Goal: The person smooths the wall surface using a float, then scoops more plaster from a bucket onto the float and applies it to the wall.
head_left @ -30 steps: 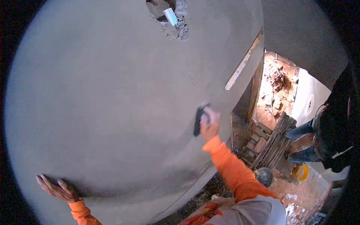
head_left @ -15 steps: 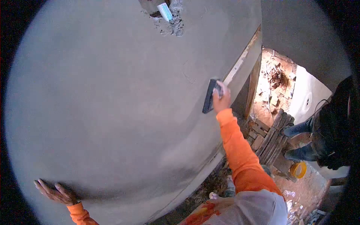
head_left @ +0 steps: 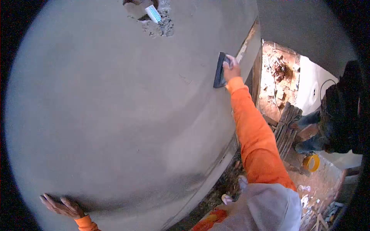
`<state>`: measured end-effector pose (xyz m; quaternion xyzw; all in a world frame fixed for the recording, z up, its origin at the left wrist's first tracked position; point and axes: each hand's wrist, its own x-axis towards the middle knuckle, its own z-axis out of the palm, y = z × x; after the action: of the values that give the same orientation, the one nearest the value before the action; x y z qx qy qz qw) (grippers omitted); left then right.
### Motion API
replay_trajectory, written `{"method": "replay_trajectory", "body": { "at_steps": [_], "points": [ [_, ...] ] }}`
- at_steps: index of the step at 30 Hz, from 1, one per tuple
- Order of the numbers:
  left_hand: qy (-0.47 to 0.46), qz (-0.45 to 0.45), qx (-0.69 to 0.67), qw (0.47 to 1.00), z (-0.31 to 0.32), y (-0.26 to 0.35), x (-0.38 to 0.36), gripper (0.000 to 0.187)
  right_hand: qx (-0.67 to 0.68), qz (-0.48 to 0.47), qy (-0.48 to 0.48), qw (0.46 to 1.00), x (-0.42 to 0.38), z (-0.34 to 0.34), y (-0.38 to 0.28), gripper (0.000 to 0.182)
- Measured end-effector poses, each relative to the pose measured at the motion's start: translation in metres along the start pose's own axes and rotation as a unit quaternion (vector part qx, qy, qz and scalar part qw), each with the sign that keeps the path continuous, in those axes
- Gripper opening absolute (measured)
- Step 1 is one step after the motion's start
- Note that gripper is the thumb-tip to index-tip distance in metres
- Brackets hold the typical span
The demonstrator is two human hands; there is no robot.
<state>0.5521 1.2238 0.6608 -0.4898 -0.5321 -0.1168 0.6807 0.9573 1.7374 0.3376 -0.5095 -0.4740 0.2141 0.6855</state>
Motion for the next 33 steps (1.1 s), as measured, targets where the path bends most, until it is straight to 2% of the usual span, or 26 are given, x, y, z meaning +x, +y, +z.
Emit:
{"method": "replay_trajectory", "body": {
  "at_steps": [2, 3, 4, 5, 7, 8, 10, 12, 14, 16, 19, 21, 22, 24, 27, 28, 29, 30, 32, 33],
  "points": [
    [-0.005, 0.031, 0.016, 0.999, 0.003, -0.01, -0.007, 0.062, 0.104, -0.024, -0.029, 0.994, -0.01, 0.001, -0.005, 0.031],
    [-0.005, 0.031, 0.012, 0.999, 0.002, -0.009, -0.008, 0.062, 0.015, -0.105, -0.026, 0.994, -0.044, -0.005, -0.015, 0.033],
    [-0.003, 0.037, 0.011, 0.999, 0.002, -0.007, -0.008, 0.062, 0.032, -0.099, -0.053, 0.993, -0.086, -0.003, -0.009, 0.033],
    [0.0, 0.044, 0.012, 0.999, 0.003, -0.004, -0.008, 0.062, -0.02, -0.126, -0.064, 0.99, -0.134, -0.007, -0.009, 0.033],
    [0.0, 0.05, 0.022, 0.999, 0.002, -0.008, -0.008, 0.062, 0.045, -0.042, -0.084, 0.995, -0.235, -0.005, -0.005, 0.031],
    [0.002, 0.055, 0.029, 0.998, 0.002, -0.01, -0.008, 0.062, 0.047, -0.041, -0.08, 0.995, -0.235, -0.01, -0.01, 0.031],
    [0.008, 0.066, 0.042, 0.997, 0.003, -0.014, -0.01, 0.063, 0.021, -0.065, -0.095, 0.993, -0.234, -0.017, -0.018, 0.031],
    [0.006, 0.08, 0.047, 0.996, 0.002, -0.014, -0.005, 0.063, 0.019, -0.103, -0.057, 0.993, -0.184, -0.012, -0.005, 0.03],
    [0.002, 0.031, 0.024, 0.999, 0.0, -0.007, -0.004, 0.064, 0.023, -0.105, -0.05, 0.993, -0.142, -0.014, -0.001, 0.029],
    [-0.001, 0.048, 0.028, 0.998, 0.002, -0.015, -0.008, 0.064, 0.016, -0.082, -0.041, 0.996, -0.124, -0.013, 0.003, 0.03],
    [0.0, 0.063, 0.038, 0.997, 0.0, -0.008, -0.006, 0.064, 0.033, -0.038, -0.029, 0.998, -0.147, -0.011, 0.0, 0.032],
    [0.009, 0.057, 0.04, 0.998, 0.001, -0.004, -0.004, 0.064, 0.012, -0.11, -0.041, 0.993, -0.184, -0.008, 0.01, 0.033],
    [0.007, 0.028, 0.035, 0.999, 0.001, -0.003, -0.004, 0.064, 0.012, -0.115, -0.037, 0.993, -0.188, -0.01, 0.007, 0.033],
    [0.007, -0.003, 0.034, 0.999, 0.001, -0.005, -0.006, 0.064, 0.023, -0.052, -0.059, 0.997, -0.19, -0.009, -0.002, 0.032],
    [0.0, 0.016, 0.029, 0.999, 0.002, -0.014, -0.008, 0.064, 0.009, -0.118, -0.01, 0.993, -0.104, -0.004, 0.002, 0.027],
    [0.003, 0.043, 0.03, 0.999, 0.004, -0.016, -0.01, 0.064, 0.04, -0.122, 0.045, 0.991, -0.065, 0.013, 0.023, 0.027],
    [0.001, 0.06, 0.031, 0.998, 0.004, -0.014, -0.009, 0.064, 0.022, -0.098, 0.027, 0.995, -0.024, 0.01, 0.019, 0.029],
    [-0.001, 0.078, 0.032, 0.996, 0.004, -0.011, -0.006, 0.063, 0.055, -0.013, -0.01, 0.998, 0.001, 0.0, 0.0, 0.031],
    [0.005, 0.018, 0.017, 1.0, 0.002, 0.0, -0.004, 0.063, 0.005, -0.03, -0.015, 0.999, 0.026, -0.001, 0.002, 0.031],
    [0.0, 0.022, 0.015, 1.0, 0.002, -0.005, -0.007, 0.063, 0.003, -0.024, -0.018, 1.0, 0.005, 0.0, -0.002, 0.031]
  ]
}}
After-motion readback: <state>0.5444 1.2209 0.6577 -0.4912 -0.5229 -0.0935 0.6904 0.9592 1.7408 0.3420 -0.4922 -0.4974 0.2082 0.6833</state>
